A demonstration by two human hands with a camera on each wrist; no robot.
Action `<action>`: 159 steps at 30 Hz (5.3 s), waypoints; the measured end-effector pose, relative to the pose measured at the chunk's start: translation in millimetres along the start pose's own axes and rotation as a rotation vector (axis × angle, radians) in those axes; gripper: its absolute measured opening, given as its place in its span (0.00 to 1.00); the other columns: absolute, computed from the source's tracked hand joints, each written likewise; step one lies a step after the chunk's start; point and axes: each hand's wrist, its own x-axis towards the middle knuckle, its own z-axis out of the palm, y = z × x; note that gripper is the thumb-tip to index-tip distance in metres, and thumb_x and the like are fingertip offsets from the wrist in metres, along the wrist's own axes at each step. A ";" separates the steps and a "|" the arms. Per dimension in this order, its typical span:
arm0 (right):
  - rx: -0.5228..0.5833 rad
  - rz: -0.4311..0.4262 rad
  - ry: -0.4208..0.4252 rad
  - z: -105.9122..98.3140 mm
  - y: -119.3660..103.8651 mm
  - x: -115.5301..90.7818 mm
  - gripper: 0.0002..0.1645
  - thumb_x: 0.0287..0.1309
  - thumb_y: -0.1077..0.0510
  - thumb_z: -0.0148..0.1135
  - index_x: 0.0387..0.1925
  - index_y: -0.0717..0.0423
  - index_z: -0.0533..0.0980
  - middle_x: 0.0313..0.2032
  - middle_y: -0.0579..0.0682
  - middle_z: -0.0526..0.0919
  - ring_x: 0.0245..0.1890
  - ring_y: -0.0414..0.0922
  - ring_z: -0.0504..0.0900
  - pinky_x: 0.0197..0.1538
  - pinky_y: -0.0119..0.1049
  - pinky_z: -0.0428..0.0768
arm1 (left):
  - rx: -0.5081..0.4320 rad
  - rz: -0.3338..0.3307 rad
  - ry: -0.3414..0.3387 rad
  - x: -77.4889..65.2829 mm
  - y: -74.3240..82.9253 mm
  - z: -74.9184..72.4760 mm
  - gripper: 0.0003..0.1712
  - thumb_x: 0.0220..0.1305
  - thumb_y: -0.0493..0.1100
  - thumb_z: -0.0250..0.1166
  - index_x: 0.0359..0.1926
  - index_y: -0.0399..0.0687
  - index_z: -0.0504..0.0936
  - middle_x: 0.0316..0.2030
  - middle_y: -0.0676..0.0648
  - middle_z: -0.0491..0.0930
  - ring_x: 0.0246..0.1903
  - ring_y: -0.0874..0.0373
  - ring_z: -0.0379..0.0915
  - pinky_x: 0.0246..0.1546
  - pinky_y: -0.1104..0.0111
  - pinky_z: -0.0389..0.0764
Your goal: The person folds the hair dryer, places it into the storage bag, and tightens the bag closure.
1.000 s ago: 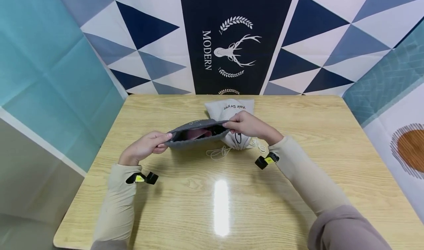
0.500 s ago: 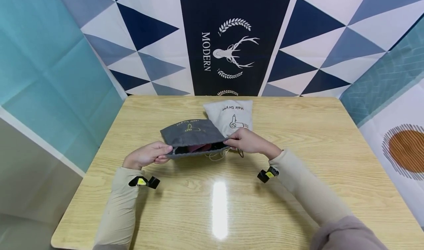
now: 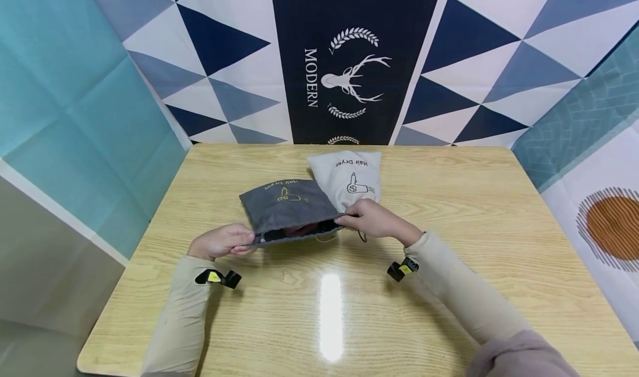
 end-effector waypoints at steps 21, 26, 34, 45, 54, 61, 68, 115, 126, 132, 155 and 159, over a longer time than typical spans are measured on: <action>0.076 0.004 -0.068 -13.5 18.5 -15.3 0.24 0.71 0.57 0.51 0.17 0.56 0.76 0.14 0.40 0.65 0.15 0.33 0.57 0.25 0.29 0.62 | -0.086 0.068 0.325 -10.4 -5.8 -5.9 0.28 0.80 0.49 0.36 0.18 0.45 0.50 0.15 0.50 0.50 0.15 0.55 0.44 0.21 0.62 0.48; 0.112 0.002 -0.152 -19.0 25.0 -19.2 0.19 0.71 0.60 0.51 0.27 0.64 0.80 0.16 0.40 0.63 0.18 0.33 0.58 0.27 0.29 0.64 | -0.089 0.064 0.374 -12.8 -2.2 -7.1 0.27 0.80 0.48 0.36 0.19 0.45 0.51 0.16 0.50 0.51 0.16 0.56 0.45 0.21 0.63 0.48; 0.130 0.002 -0.148 -27.8 26.6 -19.8 0.14 0.67 0.62 0.55 0.32 0.65 0.83 0.27 0.52 0.82 0.22 0.34 0.66 0.31 0.29 0.68 | -0.120 0.070 0.437 -16.4 1.4 -6.1 0.27 0.80 0.48 0.36 0.19 0.45 0.52 0.16 0.51 0.52 0.16 0.56 0.46 0.23 0.63 0.48; 0.133 0.092 0.009 -31.8 46.0 -27.3 0.15 0.69 0.60 0.54 0.36 0.66 0.84 0.30 0.57 0.83 0.23 0.38 0.69 0.27 0.31 0.70 | -0.200 0.191 0.510 -27.6 2.9 -6.3 0.26 0.80 0.40 0.32 0.18 0.46 0.53 0.17 0.49 0.49 0.16 0.58 0.45 0.22 0.65 0.44; 0.172 0.140 0.061 -32.4 58.0 -33.5 0.16 0.69 0.61 0.53 0.32 0.68 0.81 0.22 0.49 0.73 0.21 0.36 0.64 0.27 0.30 0.66 | -0.380 0.288 0.513 -37.7 1.5 -8.2 0.25 0.79 0.36 0.27 0.20 0.45 0.55 0.19 0.48 0.46 0.18 0.59 0.43 0.23 0.69 0.45; 0.138 0.191 0.099 -38.0 70.4 -41.7 0.18 0.70 0.58 0.52 0.30 0.66 0.80 0.18 0.47 0.69 0.18 0.37 0.59 0.24 0.31 0.61 | -0.341 0.324 0.508 -47.5 1.0 -9.2 0.25 0.78 0.35 0.24 0.20 0.44 0.54 0.19 0.48 0.47 0.18 0.58 0.44 0.22 0.69 0.44; 0.176 0.259 0.104 -46.6 82.0 -51.2 0.20 0.71 0.55 0.52 0.31 0.68 0.79 0.19 0.48 0.69 0.18 0.37 0.60 0.24 0.31 0.62 | -0.312 0.315 0.519 -59.6 -1.6 -7.4 0.25 0.78 0.34 0.24 0.20 0.43 0.54 0.19 0.48 0.48 0.18 0.57 0.43 0.21 0.68 0.44; 1.177 -0.331 0.155 -32.4 50.5 -21.9 0.26 0.74 0.68 0.39 0.21 0.57 0.77 0.41 0.48 0.86 0.45 0.41 0.81 0.47 0.34 0.78 | -0.600 0.736 1.256 19.0 36.9 11.0 0.33 0.76 0.40 0.46 0.09 0.45 0.67 0.23 0.46 0.83 0.31 0.54 0.83 0.41 0.69 0.78; 1.423 -0.523 -0.134 -17.8 57.4 -18.1 0.28 0.77 0.61 0.29 0.27 0.63 0.74 0.38 0.56 0.87 0.51 0.52 0.84 0.52 0.41 0.80 | -0.834 0.707 1.043 22.4 39.3 10.1 0.33 0.79 0.43 0.40 0.11 0.47 0.66 0.14 0.49 0.76 0.16 0.59 0.72 0.26 0.71 0.70; 1.414 -0.423 -0.105 -13.4 61.0 -17.4 0.25 0.78 0.60 0.24 0.22 0.56 0.58 0.22 0.49 0.71 0.27 0.44 0.75 0.30 0.30 0.68 | -0.857 0.650 0.942 14.6 32.1 1.9 0.32 0.79 0.44 0.40 0.12 0.48 0.65 0.08 0.54 0.63 0.11 0.65 0.45 0.23 0.75 0.42; 0.569 0.110 0.051 -12.9 72.8 -22.8 0.27 0.76 0.52 0.42 0.20 0.65 0.58 0.15 0.44 0.62 0.14 0.39 0.59 0.18 0.40 0.56 | -0.897 0.314 1.188 -34.7 10.1 -29.7 0.24 0.78 0.43 0.42 0.20 0.49 0.59 0.10 0.54 0.53 0.16 0.63 0.37 0.23 0.75 0.44; 0.524 0.126 0.055 -11.6 72.8 -18.2 0.28 0.76 0.53 0.42 0.22 0.71 0.58 0.15 0.45 0.63 0.12 0.37 0.59 0.17 0.35 0.58 | -0.883 0.264 1.276 -37.1 9.3 -33.1 0.20 0.77 0.42 0.45 0.23 0.50 0.59 0.09 0.54 0.57 0.13 0.63 0.42 0.22 0.75 0.47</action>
